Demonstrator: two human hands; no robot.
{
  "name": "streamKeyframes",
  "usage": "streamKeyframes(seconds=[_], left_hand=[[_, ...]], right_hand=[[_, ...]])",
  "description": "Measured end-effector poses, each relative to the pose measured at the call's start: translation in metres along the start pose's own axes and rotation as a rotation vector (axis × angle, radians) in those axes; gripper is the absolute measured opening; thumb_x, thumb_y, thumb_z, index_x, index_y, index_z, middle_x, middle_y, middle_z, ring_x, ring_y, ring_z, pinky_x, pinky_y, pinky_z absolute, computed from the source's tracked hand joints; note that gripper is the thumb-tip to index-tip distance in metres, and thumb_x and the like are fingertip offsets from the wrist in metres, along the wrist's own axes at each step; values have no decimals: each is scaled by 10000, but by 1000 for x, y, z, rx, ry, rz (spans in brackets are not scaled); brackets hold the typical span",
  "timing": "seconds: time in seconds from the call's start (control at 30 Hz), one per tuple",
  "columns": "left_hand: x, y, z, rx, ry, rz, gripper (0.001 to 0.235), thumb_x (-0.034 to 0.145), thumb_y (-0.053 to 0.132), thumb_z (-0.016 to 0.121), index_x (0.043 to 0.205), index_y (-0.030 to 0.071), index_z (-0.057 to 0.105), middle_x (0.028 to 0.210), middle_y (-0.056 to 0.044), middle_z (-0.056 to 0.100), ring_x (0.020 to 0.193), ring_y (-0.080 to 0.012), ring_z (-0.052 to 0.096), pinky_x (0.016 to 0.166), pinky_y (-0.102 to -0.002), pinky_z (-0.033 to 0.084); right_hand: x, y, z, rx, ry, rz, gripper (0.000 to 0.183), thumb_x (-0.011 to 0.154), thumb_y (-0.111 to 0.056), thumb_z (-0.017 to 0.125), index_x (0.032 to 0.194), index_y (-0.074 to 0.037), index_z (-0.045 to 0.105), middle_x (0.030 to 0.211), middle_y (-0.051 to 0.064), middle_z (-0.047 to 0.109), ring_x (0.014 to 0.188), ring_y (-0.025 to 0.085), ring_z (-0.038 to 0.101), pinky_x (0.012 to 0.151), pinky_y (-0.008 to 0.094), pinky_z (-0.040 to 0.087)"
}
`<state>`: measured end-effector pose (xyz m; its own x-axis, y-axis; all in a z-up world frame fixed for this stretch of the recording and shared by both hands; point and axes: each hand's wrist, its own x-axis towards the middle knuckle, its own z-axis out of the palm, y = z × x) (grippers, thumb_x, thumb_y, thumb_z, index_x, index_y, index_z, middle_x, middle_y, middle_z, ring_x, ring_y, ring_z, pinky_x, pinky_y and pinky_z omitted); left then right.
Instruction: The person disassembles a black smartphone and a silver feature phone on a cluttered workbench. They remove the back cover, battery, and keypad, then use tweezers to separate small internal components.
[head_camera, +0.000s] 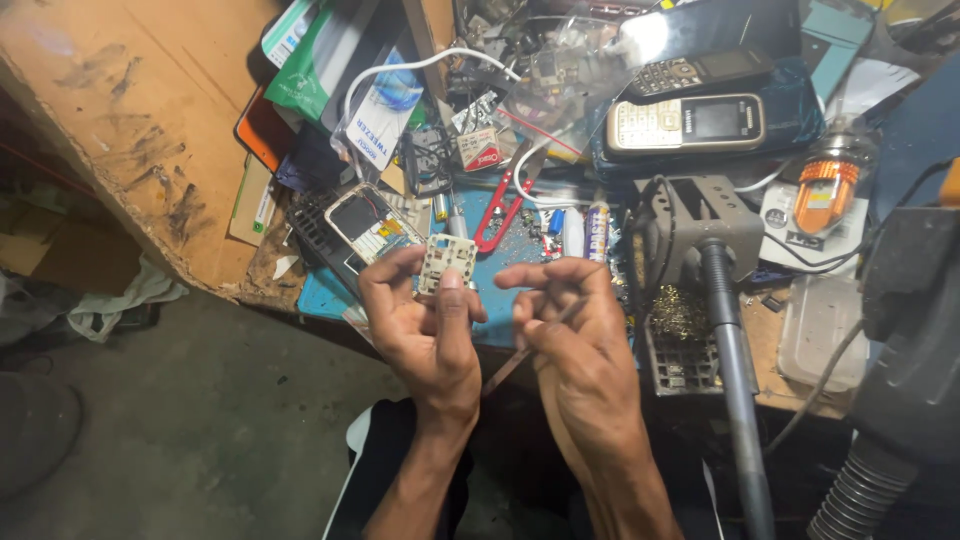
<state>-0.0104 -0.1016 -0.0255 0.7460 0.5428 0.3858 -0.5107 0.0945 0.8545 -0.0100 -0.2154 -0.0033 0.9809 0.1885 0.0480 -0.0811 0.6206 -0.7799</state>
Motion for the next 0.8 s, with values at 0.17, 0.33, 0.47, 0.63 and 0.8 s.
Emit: streamKeyframes(seconds=[0.17,0.33,0.47,0.63,0.8], left_hand=[[-4,-12,3,36,-4,52,289,1003,-2,595,1255,7,454,1156,-110,515,791,-99,575,623,-228,488],[2,-15,-4,50,-19,76,253,1014,-30,581,1238,0,468,1175,-125,528,935,-123,582,751,-245,495],[2,-10,-5,74,-40,7,220,963,-27,583,1152,10,478,1068,-114,565,748,-113,576,621,-245,475],[4,-5,-1,-7,-50,-95,190,901,-26,576,1049,41,476,916,-80,562,537,-74,500,420,-227,369],[3,-3,-2,-23,-77,-130,139,883,-43,556,970,42,489,852,-52,532,578,-54,474,420,-221,345]], right_hand=[[0,-2,-1,-37,-59,-6,282,992,-27,569,1247,-6,450,1308,292,624,1087,244,650,939,360,523],[3,-4,6,56,-105,-66,262,1019,-101,553,1225,-10,418,1312,328,615,1141,328,717,1016,428,593],[-2,-11,9,-66,-15,-84,301,1011,-170,545,1235,26,502,1182,286,694,872,261,772,693,332,635],[-8,-19,9,-296,137,-83,369,1064,-206,523,1317,34,644,939,176,726,534,74,564,423,180,401],[-10,-25,13,-262,127,-66,380,1044,-118,483,1374,8,622,947,113,693,598,52,590,469,179,440]])
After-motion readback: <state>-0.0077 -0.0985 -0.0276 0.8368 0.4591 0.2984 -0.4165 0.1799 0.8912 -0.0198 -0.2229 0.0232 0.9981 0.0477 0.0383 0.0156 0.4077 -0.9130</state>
